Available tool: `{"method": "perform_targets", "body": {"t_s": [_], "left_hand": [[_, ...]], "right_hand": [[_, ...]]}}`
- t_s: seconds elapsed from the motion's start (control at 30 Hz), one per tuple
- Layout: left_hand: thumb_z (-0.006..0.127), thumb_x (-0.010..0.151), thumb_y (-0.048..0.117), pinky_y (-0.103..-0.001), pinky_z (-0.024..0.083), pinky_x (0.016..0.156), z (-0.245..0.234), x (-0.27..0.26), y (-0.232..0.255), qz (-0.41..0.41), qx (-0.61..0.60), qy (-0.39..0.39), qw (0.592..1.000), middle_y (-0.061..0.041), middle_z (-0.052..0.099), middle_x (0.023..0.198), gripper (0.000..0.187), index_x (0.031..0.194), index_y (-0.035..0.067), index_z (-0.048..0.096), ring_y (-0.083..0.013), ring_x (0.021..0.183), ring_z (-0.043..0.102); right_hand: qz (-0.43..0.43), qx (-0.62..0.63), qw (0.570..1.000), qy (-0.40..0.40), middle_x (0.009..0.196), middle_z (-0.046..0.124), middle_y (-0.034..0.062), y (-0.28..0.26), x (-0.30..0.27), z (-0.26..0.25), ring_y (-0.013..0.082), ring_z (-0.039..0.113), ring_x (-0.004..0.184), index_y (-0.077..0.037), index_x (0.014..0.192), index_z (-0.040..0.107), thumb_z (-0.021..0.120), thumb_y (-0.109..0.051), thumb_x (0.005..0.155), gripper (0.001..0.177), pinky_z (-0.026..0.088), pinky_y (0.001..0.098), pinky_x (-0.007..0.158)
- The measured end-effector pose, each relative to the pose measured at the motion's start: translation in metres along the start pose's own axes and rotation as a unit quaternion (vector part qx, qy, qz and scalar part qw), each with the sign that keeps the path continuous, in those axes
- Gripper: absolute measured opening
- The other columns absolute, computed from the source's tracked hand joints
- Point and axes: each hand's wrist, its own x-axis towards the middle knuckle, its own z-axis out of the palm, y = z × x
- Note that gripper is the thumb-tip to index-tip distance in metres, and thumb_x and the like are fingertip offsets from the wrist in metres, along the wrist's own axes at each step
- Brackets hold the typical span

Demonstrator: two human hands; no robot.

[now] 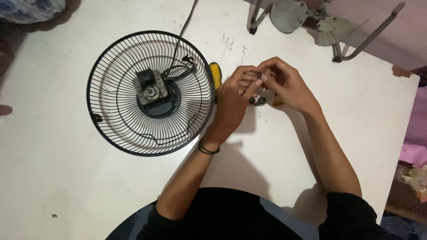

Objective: The person uses a yellow screwdriver to loosen and remove screws from the central hub of a disassembled electric fan. They place the screws into a small container and continue adjusting the fan's internal components.

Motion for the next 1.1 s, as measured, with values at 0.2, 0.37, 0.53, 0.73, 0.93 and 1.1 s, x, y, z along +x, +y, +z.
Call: {"method": "perform_targets", "body": {"t_s": [0.2, 0.37, 0.53, 0.73, 0.93, 1.1], "left_hand": [[0.070, 0.097, 0.010, -0.025, 0.061, 0.069, 0.009, 0.004, -0.030, 0.010, 0.041, 0.021, 0.999, -0.009, 0.077, 0.096, 0.026, 0.121, 0.004, 0.062, -0.0138, 0.085, 0.077], [0.067, 0.099, 0.011, -0.030, 0.058, 0.076, 0.009, 0.005, -0.039, 0.028, 0.086, -0.018, 0.996, -0.005, 0.074, 0.096, 0.025, 0.123, 0.006, 0.061, -0.0161, 0.090, 0.069], [0.066, 0.100, 0.011, -0.038, 0.053, 0.090, 0.003, 0.005, -0.039, 0.060, 0.157, -0.027, 0.985, -0.006, 0.072, 0.103, 0.024, 0.123, 0.006, 0.065, -0.0227, 0.103, 0.060], [0.068, 0.096, 0.009, -0.042, 0.052, 0.097, -0.004, -0.006, -0.051, 0.141, 0.317, -0.005, 0.938, -0.008, 0.065, 0.121, 0.023, 0.119, 0.006, 0.067, -0.0291, 0.115, 0.054], [0.070, 0.086, 0.003, -0.044, 0.052, 0.098, -0.009, -0.009, -0.058, 0.165, 0.418, -0.043, 0.892, -0.008, 0.062, 0.129, 0.030, 0.115, 0.008, 0.069, -0.0316, 0.120, 0.053], [0.069, 0.086, 0.001, -0.043, 0.053, 0.098, -0.018, -0.009, -0.049, 0.169, 0.444, -0.075, 0.877, -0.010, 0.061, 0.133, 0.032, 0.118, 0.005, 0.068, -0.0320, 0.123, 0.053]], "right_hand": [[-0.100, -0.055, 0.990, 0.084, 0.109, 0.063, 0.0048, 0.036, 0.002, 0.004, 0.0141, 0.063, 0.100, -0.004, 0.108, 0.068, 0.068, -0.009, 0.101, 0.008, 0.053, 0.0323, 0.089], [-0.101, -0.125, 0.983, 0.084, 0.111, 0.063, 0.0043, 0.057, 0.009, 0.000, 0.0164, 0.064, 0.103, -0.006, 0.099, 0.069, 0.074, -0.007, 0.097, 0.006, 0.057, 0.0342, 0.092], [-0.102, -0.147, 0.977, 0.119, 0.113, 0.060, 0.0051, 0.057, 0.008, 0.001, 0.0180, 0.061, 0.107, -0.006, 0.099, 0.070, 0.077, -0.004, 0.094, 0.009, 0.055, 0.0364, 0.095], [-0.154, -0.275, 0.943, 0.111, 0.112, 0.062, 0.0028, 0.050, 0.014, 0.004, 0.0218, 0.058, 0.107, -0.009, 0.097, 0.073, 0.085, -0.003, 0.083, 0.019, 0.052, 0.0379, 0.095], [-0.124, -0.327, 0.931, 0.110, 0.113, 0.063, 0.0024, 0.053, 0.012, 0.006, 0.0220, 0.056, 0.101, -0.014, 0.096, 0.079, 0.088, -0.010, 0.080, 0.019, 0.051, 0.0368, 0.088], [-0.115, -0.345, 0.926, 0.100, 0.116, 0.061, 0.0024, 0.053, 0.014, 0.008, 0.0233, 0.054, 0.099, -0.014, 0.099, 0.080, 0.087, -0.016, 0.083, 0.018, 0.051, 0.0376, 0.085]]}}
